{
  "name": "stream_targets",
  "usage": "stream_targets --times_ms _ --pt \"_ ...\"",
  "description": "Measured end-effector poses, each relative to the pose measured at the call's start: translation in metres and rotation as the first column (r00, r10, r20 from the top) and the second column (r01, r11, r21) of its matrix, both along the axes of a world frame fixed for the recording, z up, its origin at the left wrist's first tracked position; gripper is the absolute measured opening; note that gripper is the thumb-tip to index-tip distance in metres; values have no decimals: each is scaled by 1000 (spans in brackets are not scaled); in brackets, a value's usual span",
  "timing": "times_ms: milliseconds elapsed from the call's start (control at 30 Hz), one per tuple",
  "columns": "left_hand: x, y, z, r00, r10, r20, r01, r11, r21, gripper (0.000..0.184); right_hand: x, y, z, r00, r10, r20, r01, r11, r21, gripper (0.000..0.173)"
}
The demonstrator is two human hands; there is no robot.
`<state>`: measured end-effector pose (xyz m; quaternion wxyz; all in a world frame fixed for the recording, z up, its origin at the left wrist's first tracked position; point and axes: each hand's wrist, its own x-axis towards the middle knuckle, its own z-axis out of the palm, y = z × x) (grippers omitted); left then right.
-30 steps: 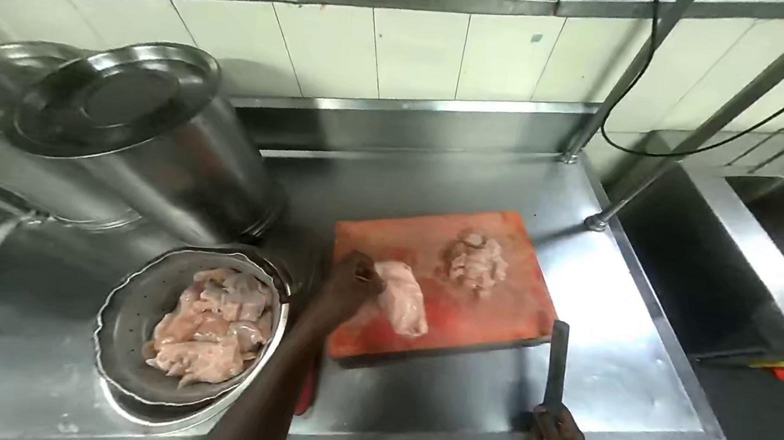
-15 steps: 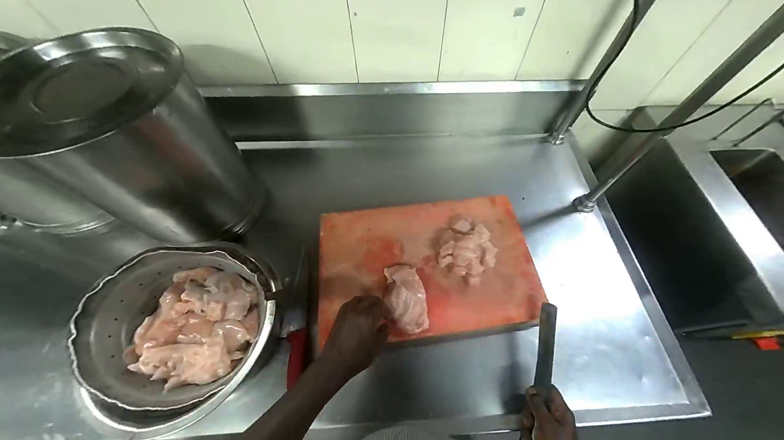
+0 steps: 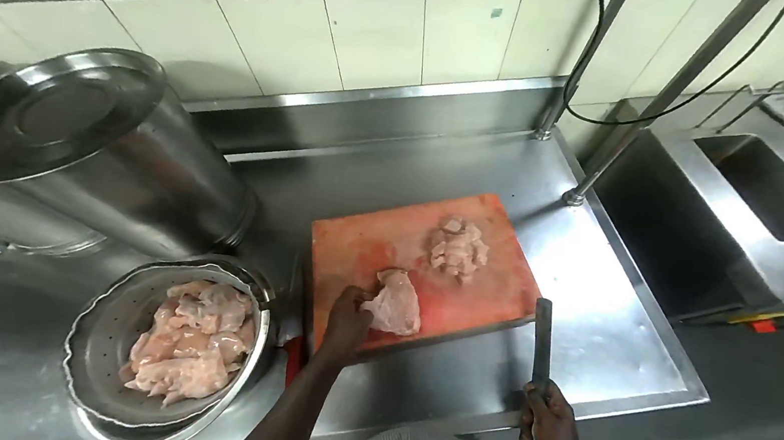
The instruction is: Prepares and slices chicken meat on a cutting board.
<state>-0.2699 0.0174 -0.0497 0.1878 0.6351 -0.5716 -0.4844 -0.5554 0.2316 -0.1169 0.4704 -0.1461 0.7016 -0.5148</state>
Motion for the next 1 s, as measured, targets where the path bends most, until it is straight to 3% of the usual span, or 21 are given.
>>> stream_targets --times_ms 67,167,300,367,467,567,700,767,1000 --pt "0 2 1 992 65 -107 -58 996 62 35 -1 0 0 1000 7 -4 -7 1000 11 13" --pt "-7 7 5 985 98 -145 -85 992 93 31 0 -2 6 999 46 -28 -45 998 54 13" --pt "-8 2 4 996 81 -47 -80 997 7 40 6 -16 32 933 351 -85 -347 936 60 25" --pt "-8 -5 -1 996 87 22 -87 996 -30 33 12 -35 46 823 541 -173 -534 841 90 28" --pt "-7 -9 2 993 54 104 -49 998 -47 21 28 -73 66 568 741 -359 -690 666 283 28" --pt "-6 -9 7 990 19 139 -10 998 -61 17 47 -108 80 301 825 -479 -686 536 492 30" --pt "-10 -5 17 981 -34 193 53 994 -95 15 66 -142 86 103 885 -453 -656 403 638 32" --pt "-11 -3 19 978 -54 199 77 991 -110 12 75 -159 88 59 909 -414 -658 347 668 30" --pt "-13 0 28 978 -155 138 180 965 -191 8 105 -204 106 40 920 -390 -732 293 616 38"
